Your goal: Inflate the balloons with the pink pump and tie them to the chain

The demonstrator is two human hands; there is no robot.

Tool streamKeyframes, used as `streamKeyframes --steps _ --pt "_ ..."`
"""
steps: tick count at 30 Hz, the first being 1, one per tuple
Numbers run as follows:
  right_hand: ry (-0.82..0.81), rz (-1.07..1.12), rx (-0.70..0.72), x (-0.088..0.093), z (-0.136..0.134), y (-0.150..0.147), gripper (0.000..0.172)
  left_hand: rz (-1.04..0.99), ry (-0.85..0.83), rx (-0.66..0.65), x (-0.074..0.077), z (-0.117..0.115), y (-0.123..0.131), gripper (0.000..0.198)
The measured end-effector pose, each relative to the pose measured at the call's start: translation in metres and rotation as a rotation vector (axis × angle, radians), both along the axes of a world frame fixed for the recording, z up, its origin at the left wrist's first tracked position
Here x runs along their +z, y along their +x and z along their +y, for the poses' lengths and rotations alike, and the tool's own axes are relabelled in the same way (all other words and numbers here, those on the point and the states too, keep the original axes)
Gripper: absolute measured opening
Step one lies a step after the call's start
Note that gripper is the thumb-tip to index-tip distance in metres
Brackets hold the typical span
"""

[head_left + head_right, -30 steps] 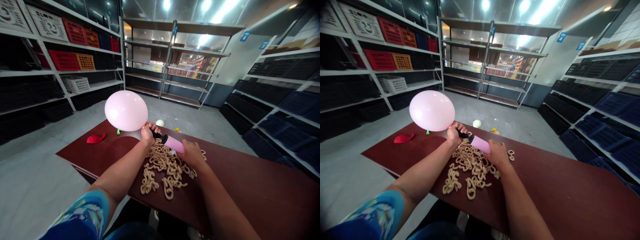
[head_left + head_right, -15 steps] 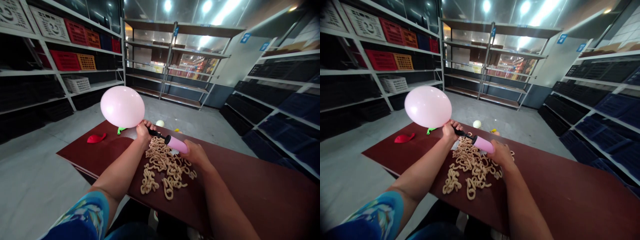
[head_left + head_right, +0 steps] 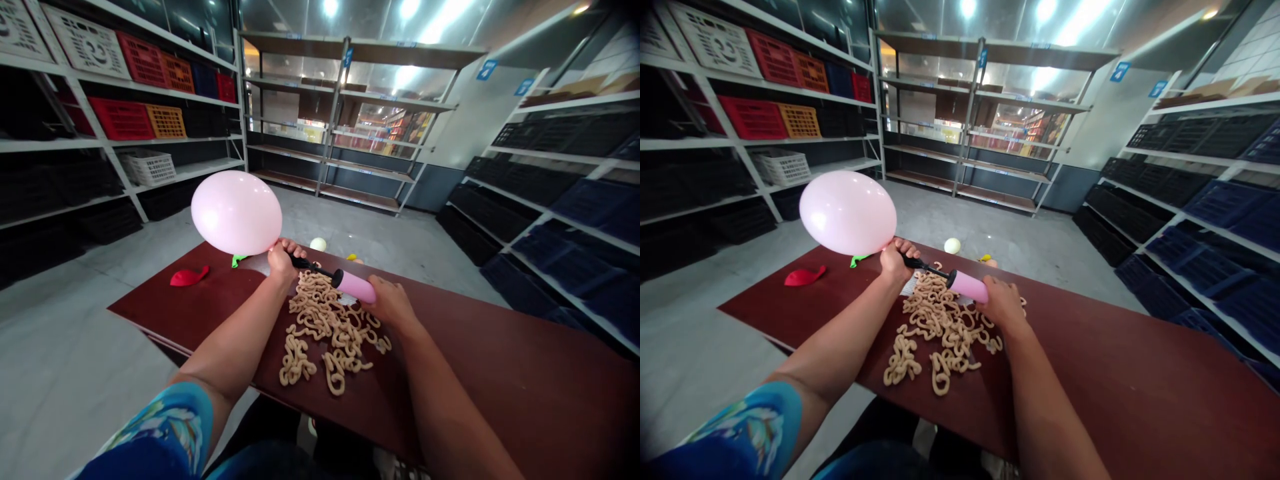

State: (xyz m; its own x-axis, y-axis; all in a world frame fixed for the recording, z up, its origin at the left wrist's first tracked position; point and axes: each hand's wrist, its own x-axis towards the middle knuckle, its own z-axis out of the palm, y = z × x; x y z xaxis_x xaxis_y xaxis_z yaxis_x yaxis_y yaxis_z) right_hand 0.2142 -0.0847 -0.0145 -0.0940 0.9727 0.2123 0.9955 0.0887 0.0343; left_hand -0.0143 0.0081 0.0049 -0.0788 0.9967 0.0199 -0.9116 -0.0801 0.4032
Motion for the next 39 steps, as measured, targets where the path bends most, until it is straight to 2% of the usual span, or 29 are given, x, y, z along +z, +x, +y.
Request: streamKeyframes --steps 4,7,13,18,30,32,34,36,37,39 --pt "0.026 0.014 0.038 0.001 -0.001 -0.014 0.026 0.036 0.001 -0.06 -0.003 -0.01 0.023 0.019" --pt "0.029 0.046 0.059 0.002 -0.001 -0.017 0.024 0.053 -0.004 -0.075 -0.001 -0.011 0.025 0.018" --pt "-0.017 0.057 0.007 0.005 0.0 -0.008 0.025 0.041 -0.007 0.033 0.01 0.002 -0.01 0.018" --pt "-0.033 0.051 -0.011 0.005 0.0 0.005 0.026 0.013 -0.033 0.087 0.006 0.012 -0.025 0.017" --pt "-0.074 0.019 0.012 0.008 -0.005 -0.015 0.026 0.045 -0.04 -0.071 -0.01 -0.009 0.025 0.018" --pt "-0.103 0.039 0.022 0.009 -0.006 -0.015 0.031 0.049 -0.06 -0.086 -0.013 -0.011 0.029 0.018" --pt "-0.095 0.082 0.056 0.009 -0.007 -0.018 0.046 0.052 -0.077 -0.09 -0.015 -0.013 0.032 0.018" --pt "-0.018 0.121 0.135 0.011 -0.01 -0.025 0.063 0.054 -0.086 -0.103 -0.016 -0.018 0.037 0.018" --pt "0.031 0.129 0.18 0.012 -0.012 -0.031 0.066 0.053 -0.089 -0.12 -0.017 -0.021 0.04 0.018" --pt "0.101 0.113 0.249 0.014 -0.017 -0.044 0.059 0.051 -0.09 -0.166 -0.017 -0.028 0.047 0.018"
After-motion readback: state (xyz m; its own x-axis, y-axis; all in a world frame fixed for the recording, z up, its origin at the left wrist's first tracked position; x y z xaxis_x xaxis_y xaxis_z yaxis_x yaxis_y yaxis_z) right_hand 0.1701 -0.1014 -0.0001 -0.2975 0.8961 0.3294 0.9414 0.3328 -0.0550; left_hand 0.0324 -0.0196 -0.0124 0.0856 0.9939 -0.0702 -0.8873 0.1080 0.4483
